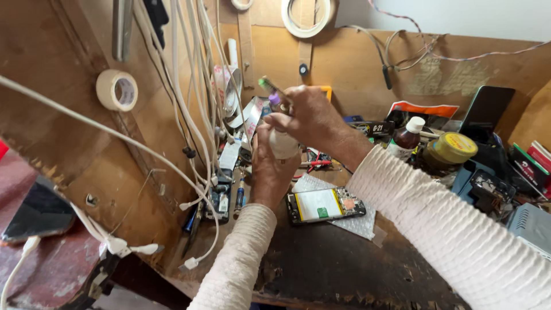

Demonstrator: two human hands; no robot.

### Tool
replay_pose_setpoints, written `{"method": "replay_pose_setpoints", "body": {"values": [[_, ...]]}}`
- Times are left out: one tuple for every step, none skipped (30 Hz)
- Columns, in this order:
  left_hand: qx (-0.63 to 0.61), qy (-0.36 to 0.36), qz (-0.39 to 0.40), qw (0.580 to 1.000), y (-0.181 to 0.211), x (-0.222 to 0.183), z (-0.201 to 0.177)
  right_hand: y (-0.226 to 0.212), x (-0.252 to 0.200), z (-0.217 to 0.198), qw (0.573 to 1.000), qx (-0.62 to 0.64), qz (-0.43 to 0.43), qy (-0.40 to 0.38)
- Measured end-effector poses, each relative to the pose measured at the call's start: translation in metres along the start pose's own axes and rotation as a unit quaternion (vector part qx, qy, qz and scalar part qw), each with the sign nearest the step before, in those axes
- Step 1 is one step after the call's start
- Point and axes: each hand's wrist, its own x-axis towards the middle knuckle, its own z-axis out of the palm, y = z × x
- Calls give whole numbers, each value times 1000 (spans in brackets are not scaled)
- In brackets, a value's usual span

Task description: The person disassembles a mobile phone by hand and with a small tool, then uses a brush and liquid from a bottle to clean the internal circuit board and components.

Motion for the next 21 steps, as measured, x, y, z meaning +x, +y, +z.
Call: {"method": "replay_pose_setpoints", "body": {"values": [[18, 8, 12, 1000, 0, 1, 1, 0, 1, 1, 998, 32, -61, 5], [37, 17, 23, 999, -1, 0, 0, 0, 2, 1, 991, 64, -121, 10], [59, 27, 33, 997, -3, -1, -4, -2, 3, 5, 994, 60, -96, -7], [31, 15, 18, 999, -5, -2, -8, -5, 4, 8, 996, 55, -72, -23], [0, 2, 5, 1000, -6, -2, -8, -6, 4, 8, 997, 48, -45, -38], [-31, -12, -8, 999, -6, -2, -8, -8, 3, 7, 999, -7, -30, -21], [-5, -7, 7, 1000, -6, -3, -8, -10, 2, 7, 998, -62, -15, -5], [21, -1, 21, 1000, -6, -2, -7, -12, 1, 6, 993, -118, 1, 12], [47, 5, 34, 998, -7, -1, -6, -14, 1, 5, 996, -87, -32, 11], [23, 10, 47, 999, -7, 0, -6, -16, 2, 4, 996, -56, -65, 10], [2, 16, 56, 998, -9, -1, -8, -18, 3, 7, 995, -21, -98, 6], [-18, 22, 65, 997, -11, -1, -10, -19, 5, 10, 994, -12, -108, 1], [-34, 17, 57, 998, -14, -7, -12, -17, 2, 15, 994, -2, -111, -5], [-50, 12, 49, 997, -16, -10, -13, -13, -1, 18, 993, 8, -114, -12], [-71, 6, 48, 996, -16, -9, -9, -6, -3, 18, 996, -22, -81, 7], [-44, 9, 47, 998, -15, -8, -5, 0, -4, 19, 997, -52, -48, 25], [-15, 16, 50, 999, -15, -6, -4, 4, -1, 21, 996, -81, -19, 44], [14, 23, 52, 998, -15, -4, -4, 8, 0, 23, 994, -82, -49, 49], [-5, 18, 41, 999, -16, -4, -6, 9, 2, 28, 992, -78, -82, 52], [-24, 13, 30, 999, -16, -5, -8, 10, 3, 33, 989, -74, -115, 55], [-42, 7, 19, 999, -17, -7, -10, 9, 4, 36, 992, -72, -98, 42]]}}
